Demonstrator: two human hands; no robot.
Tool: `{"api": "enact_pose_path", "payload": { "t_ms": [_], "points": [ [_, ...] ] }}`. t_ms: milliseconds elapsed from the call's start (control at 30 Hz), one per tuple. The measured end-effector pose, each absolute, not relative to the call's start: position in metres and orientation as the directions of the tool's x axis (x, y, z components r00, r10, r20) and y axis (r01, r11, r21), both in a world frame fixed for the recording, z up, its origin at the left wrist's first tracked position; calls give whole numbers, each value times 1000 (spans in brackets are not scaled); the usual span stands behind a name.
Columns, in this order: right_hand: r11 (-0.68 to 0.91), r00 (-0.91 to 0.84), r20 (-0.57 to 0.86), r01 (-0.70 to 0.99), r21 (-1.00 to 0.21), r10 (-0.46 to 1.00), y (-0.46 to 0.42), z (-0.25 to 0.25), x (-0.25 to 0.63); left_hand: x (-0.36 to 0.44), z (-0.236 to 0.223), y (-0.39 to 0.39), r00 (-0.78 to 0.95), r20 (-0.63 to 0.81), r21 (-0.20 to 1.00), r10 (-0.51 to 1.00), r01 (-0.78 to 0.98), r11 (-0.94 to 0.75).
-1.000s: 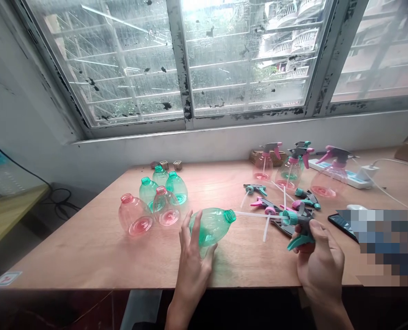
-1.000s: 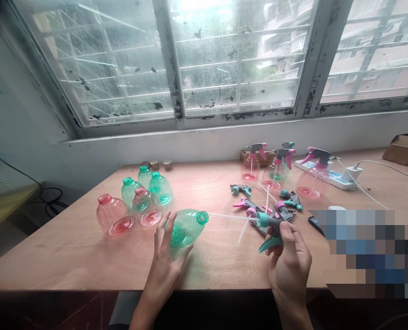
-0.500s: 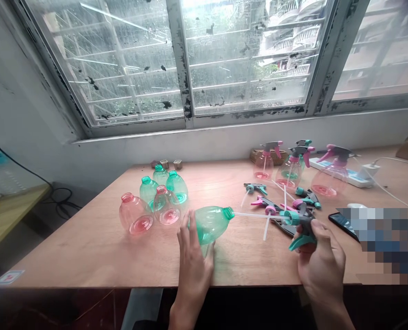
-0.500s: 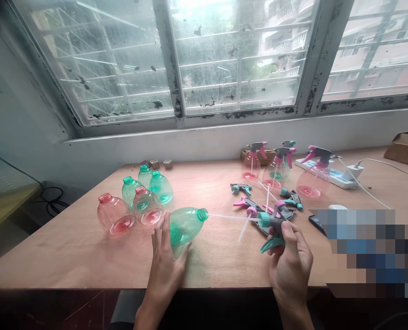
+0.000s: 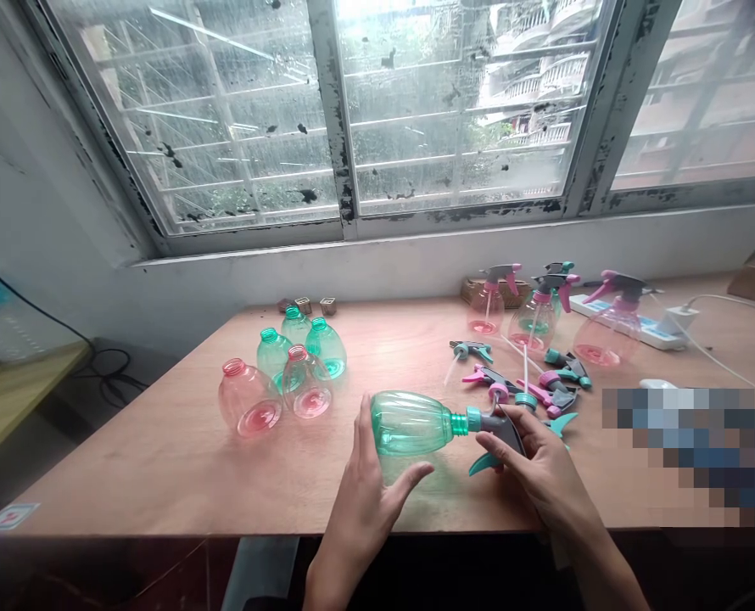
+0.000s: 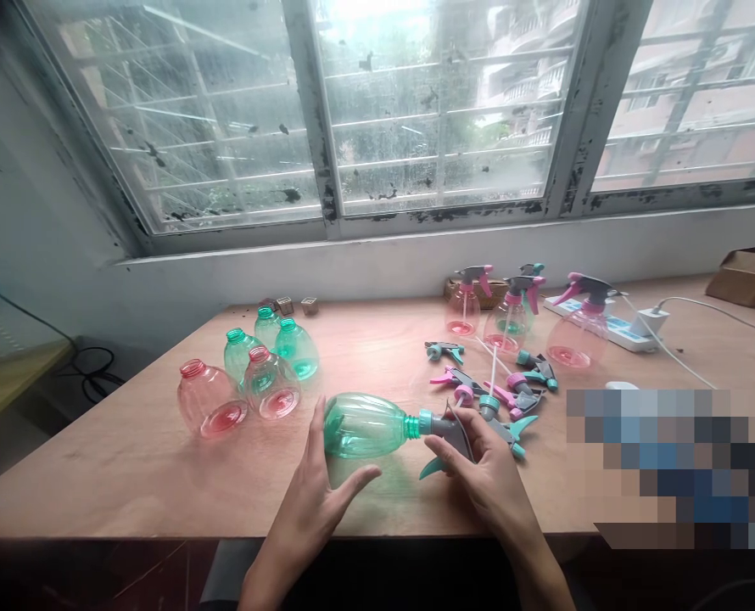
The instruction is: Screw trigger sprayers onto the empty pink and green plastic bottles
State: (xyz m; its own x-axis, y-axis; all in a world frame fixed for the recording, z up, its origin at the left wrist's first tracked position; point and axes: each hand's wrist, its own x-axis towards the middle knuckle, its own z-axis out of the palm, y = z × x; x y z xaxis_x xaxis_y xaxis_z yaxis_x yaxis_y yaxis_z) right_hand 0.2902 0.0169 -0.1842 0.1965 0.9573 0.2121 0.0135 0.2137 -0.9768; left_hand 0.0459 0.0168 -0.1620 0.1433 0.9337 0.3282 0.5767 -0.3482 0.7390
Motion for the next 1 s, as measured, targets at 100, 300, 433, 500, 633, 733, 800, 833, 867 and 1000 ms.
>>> {"api": "enact_pose_path", "payload": {
  "t_ms": [100,300,433,500,633,733,800,833,867,1000],
  "points": [
    [235,140,247,94,-967,959,14,-180,289,44,-160,18,77,245,836,966,488,-251],
    [204,47,203,-12,-979,978,6,-171,283,43,-153,17,111,244,857,963,441,-267],
    [176,43,177,30,-984,983,3,-165,282,43,-150,14,99,233,842,967,477,-252],
    [156,1,156,67,-986,988,2,-164,284,42,-150,13,100,247,852,964,452,-265],
    [98,-61,95,44,-994,994,2,-163,287,42,-153,13,112,281,903,953,304,-302],
    [70,-81,67,26,-997,994,3,-164,287,42,-156,14,95,329,902,940,263,-342],
    [78,-69,76,31,-996,995,3,-166,287,41,-158,15,87,374,871,923,309,-382],
    [81,-65,79,32,-996,995,3,-167,286,39,-158,15,94,393,852,915,338,-401],
    [77,-66,75,32,-997,995,3,-167,286,38,-159,16,106,405,835,908,362,-415],
    [48,-126,44,25,-999,991,3,-169,287,34,-159,17,147,404,810,903,401,-428]
  ]
}}
